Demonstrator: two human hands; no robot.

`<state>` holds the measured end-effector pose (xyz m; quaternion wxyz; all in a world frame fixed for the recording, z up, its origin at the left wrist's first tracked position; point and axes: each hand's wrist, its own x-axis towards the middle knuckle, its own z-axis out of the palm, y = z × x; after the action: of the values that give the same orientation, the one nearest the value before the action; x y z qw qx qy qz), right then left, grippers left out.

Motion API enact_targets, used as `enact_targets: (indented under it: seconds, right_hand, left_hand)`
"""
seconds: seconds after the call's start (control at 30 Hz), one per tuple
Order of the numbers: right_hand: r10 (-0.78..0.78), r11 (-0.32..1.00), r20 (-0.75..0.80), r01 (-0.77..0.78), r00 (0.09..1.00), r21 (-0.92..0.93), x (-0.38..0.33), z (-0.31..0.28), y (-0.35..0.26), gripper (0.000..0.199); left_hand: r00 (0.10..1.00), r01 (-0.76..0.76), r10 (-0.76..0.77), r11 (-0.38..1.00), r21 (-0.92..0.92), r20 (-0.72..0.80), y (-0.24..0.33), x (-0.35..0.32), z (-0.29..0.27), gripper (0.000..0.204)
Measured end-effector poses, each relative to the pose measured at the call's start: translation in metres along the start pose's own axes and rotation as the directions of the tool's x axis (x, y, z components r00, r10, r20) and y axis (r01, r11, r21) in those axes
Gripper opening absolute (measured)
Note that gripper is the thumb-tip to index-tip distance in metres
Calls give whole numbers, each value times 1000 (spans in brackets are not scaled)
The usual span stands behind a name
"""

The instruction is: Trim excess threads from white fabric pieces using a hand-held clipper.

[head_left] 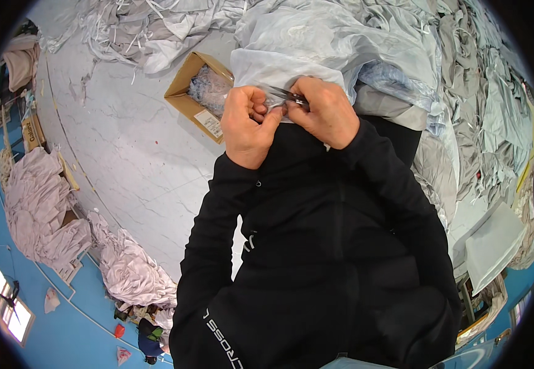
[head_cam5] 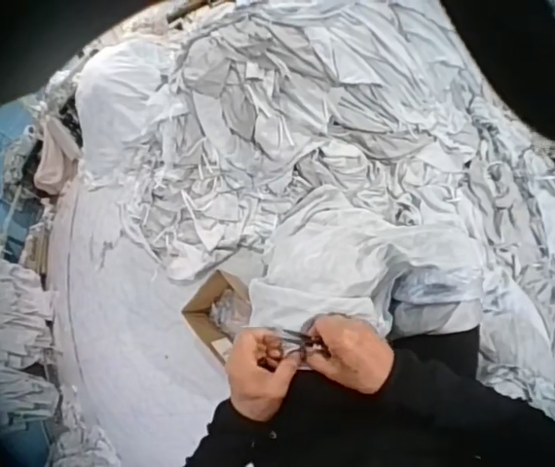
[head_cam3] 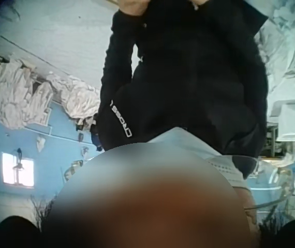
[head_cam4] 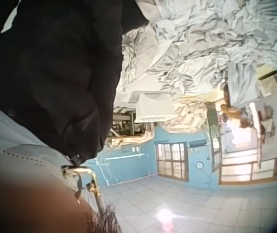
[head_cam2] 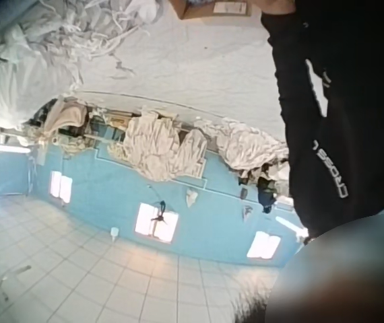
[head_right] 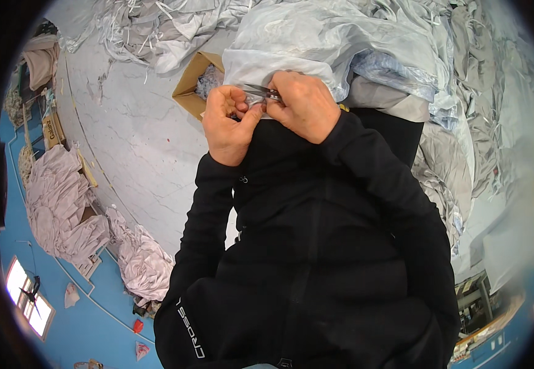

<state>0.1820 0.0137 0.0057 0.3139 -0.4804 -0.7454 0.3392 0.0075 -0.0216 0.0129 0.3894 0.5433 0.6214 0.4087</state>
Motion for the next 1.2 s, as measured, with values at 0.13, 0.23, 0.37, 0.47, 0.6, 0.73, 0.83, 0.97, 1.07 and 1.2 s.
enact_targets:
  seconds: [0.13,0.23,0.37,0.47,0.6,0.73,0.83,0.97,1.07,1.2]
  right_hand:
    - [109,948,38,-116,993,297,-6,-11,2,13]
    - [267,845,92,-278,959,457,-10,-16,2,10]
    - [376,724,82,-348,923,596,-13,-24,3,12]
    - [373,732,56,-331,926,595,-16,-29,-6,12]
    - [424,623,100,-370,900,689,-18,-37,-1,12]
    - [368,700,89,-339,926,629,-17,-40,-12,13]
    - [350,721,78,-321,934,615,-19,-38,-17,12]
    - [318,731,107,-316,942,605,-20,-43,-21,12]
    - [310,746,97,-305,946,592,-21,-42,-9,12]
    - [207,867,31,-198,978,458,-30,-37,-5,19]
  left_hand:
    - [999,-44,44,999,31,15,-1,-1,1,35]
    - [996,-93,93,994,60,13,-1,-2,2,35]
    - [983,-180,182,976,121,-6,0,-3,6,34]
    - [975,-212,219,967,143,-35,4,-2,8,36]
    - [963,-263,270,945,193,-11,11,-2,9,34]
    - [937,-347,339,891,293,82,31,5,15,31]
    - [893,-449,431,830,330,132,29,11,22,26]
    - [880,-461,475,838,290,28,18,11,21,14]
    - [900,-405,435,852,332,-18,22,9,17,10]
    - [934,-325,354,896,302,-47,15,6,11,10]
